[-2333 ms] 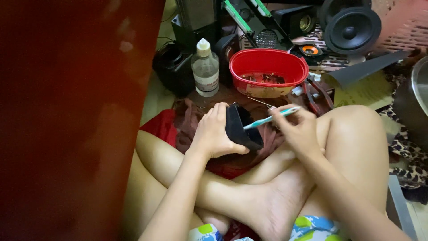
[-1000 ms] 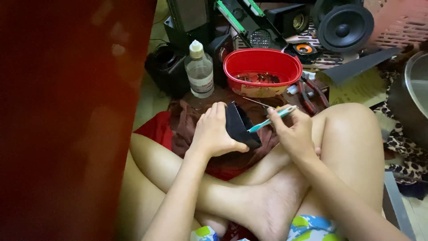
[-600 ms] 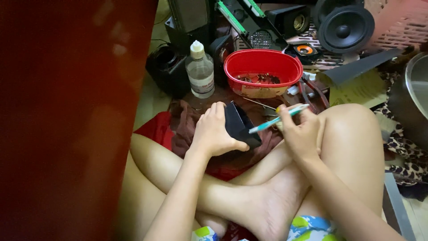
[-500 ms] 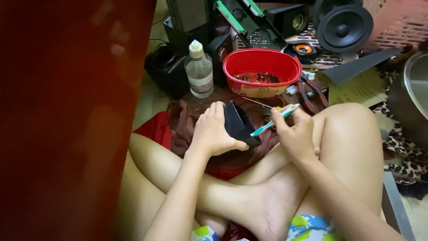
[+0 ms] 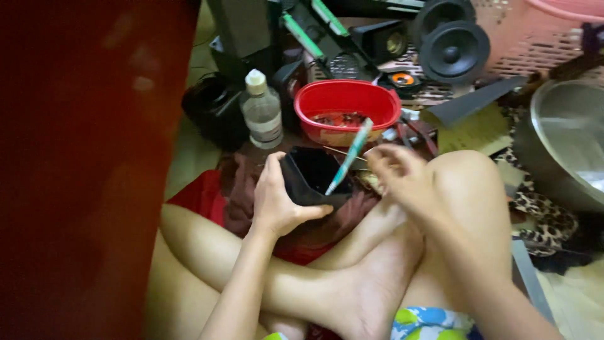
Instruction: Cleaning a small plastic speaker housing by applying liquid and scrubbing with a toothbrush.
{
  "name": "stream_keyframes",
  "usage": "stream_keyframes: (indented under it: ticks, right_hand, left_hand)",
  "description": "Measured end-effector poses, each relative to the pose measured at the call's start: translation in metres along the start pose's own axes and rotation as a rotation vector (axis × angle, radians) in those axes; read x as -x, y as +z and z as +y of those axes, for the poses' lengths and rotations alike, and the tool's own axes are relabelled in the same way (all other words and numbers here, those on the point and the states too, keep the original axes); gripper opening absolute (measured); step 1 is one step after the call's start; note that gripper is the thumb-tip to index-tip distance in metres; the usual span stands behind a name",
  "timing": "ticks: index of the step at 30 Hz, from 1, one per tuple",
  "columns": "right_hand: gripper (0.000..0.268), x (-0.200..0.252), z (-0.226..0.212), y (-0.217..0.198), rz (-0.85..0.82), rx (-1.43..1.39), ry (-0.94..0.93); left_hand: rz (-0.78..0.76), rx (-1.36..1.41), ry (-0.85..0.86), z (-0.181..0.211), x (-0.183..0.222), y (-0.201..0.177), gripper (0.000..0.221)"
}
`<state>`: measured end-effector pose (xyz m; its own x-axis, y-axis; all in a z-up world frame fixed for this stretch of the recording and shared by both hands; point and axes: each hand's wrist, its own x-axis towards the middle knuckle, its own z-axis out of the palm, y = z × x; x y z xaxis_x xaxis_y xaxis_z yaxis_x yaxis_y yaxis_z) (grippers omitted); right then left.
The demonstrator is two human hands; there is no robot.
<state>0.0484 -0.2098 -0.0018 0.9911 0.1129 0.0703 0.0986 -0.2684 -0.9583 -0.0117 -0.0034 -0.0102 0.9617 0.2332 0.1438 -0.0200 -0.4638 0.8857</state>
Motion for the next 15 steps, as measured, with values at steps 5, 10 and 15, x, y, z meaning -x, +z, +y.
stream_keyframes:
  ticks: [5,10,15]
  right_hand:
    - [0.029,-0.024,0.026,-0.154,0.451,0.429,-0.089]
    - [0.037,-0.046,0.127,-0.342,0.812,0.937,0.274]
    - [0.045,-0.082,0.159,-0.387,0.496,0.711,0.844]
  left_hand:
    - [0.138,0.075,0.208,0.025,-0.020,0.019,0.089]
    - [0.238,0.043,0.348,0.052,-0.032,0.033,0.083]
    - [0.253,0.081,0.375,0.060,-0.040,0.041,0.083]
